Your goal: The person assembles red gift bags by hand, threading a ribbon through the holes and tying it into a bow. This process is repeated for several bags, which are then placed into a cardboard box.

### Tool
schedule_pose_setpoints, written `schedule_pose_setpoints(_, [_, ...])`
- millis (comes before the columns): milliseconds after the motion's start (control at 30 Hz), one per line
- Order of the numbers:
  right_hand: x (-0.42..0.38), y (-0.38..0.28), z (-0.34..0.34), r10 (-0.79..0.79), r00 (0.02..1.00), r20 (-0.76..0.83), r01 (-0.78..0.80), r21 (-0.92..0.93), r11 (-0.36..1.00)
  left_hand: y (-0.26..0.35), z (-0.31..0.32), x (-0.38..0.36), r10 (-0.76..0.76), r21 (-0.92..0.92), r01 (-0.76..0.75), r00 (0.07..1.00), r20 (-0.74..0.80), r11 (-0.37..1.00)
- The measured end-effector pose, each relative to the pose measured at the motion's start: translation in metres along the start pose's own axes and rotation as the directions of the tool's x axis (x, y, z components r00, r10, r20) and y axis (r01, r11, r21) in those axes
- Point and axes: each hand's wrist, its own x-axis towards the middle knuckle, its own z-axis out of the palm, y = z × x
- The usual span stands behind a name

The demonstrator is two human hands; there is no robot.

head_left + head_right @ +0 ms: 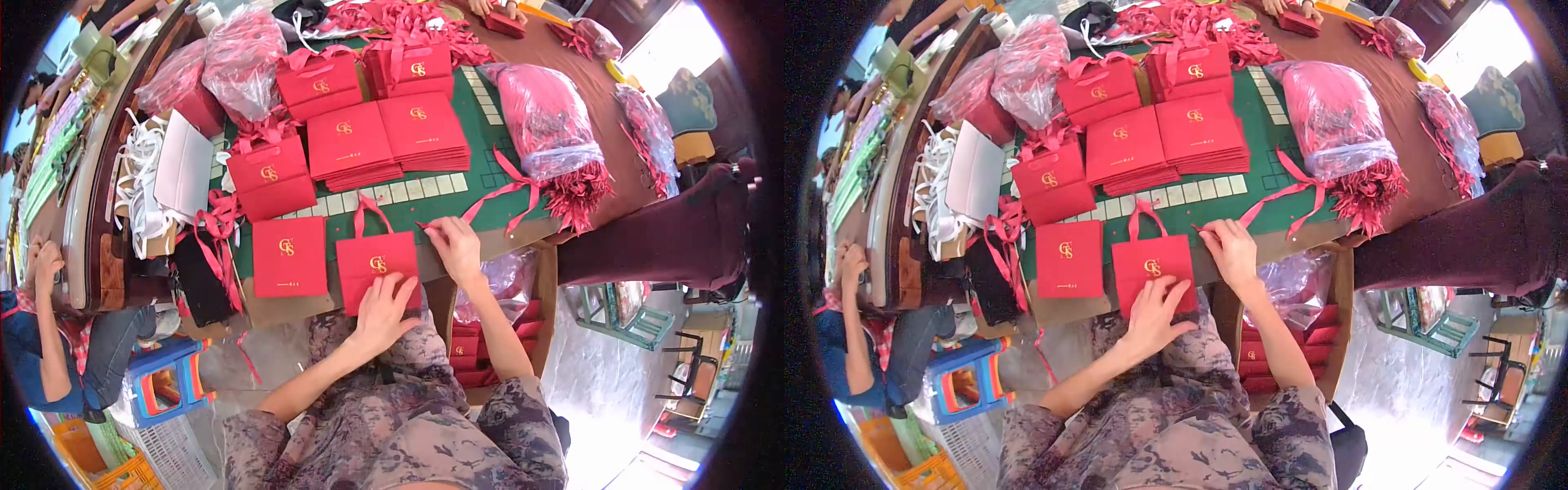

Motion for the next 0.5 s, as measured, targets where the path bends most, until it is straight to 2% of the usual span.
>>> schedule_pose_setpoints(33, [-0.003, -0.003, 0.002, 0.003, 1.0, 0.007, -0.003, 0.003, 1.0, -0.002, 0.0, 0.004, -0.024, -0.067, 0.025, 1.0, 0.014, 0.997])
schedule_pose_setpoints(133, [-0.008, -0.014, 0.004, 0.07, 0.998, -0.009, -0.069, 0.036, 0.997, -0.029, -0.007, 0.028, -0.048, -0.012, 0.047, 0.992, -0.112, 0.999])
schedule_pose_setpoints(167, [-0.007, -0.02, 0.002, 0.108, 0.994, -0.017, -0.106, 0.098, 0.99, -0.04, -0.008, 0.038, -0.074, -0.007, 0.074, 0.985, -0.156, 0.997])
schedule_pose_setpoints(233, [-0.008, -0.032, 0.004, 0.154, 0.988, -0.019, -0.149, 0.159, 0.976, -0.05, -0.016, 0.053, -0.113, 0.072, 0.124, 0.984, -0.137, 0.99])
schedule_pose_setpoints(300, [-0.01, -0.042, 0.008, 0.139, 0.99, -0.014, -0.131, 0.252, 0.959, -0.057, -0.016, 0.059, -0.091, 0.125, 0.111, 0.984, -0.152, 0.986])
schedule_pose_setpoints(367, [-0.012, -0.053, 0.009, 0.156, 0.987, 0.038, -0.161, 0.23, 0.96, -0.062, -0.017, 0.06, -0.023, 0.124, 0.03, 0.998, -0.062, 0.992])
schedule_pose_setpoints(433, [-0.017, -0.054, 0.018, 0.07, 0.997, 0.04, -0.076, 0.195, 0.978, -0.055, -0.022, 0.063, -0.045, 0.106, 0.052, 0.997, -0.071, 0.993])
schedule_pose_setpoints(500, [-0.021, -0.056, 0.024, 0.093, 0.994, 0.05, -0.102, 0.213, 0.972, -0.052, -0.025, 0.064, -0.105, 0.109, 0.11, 0.993, -0.046, 0.988])
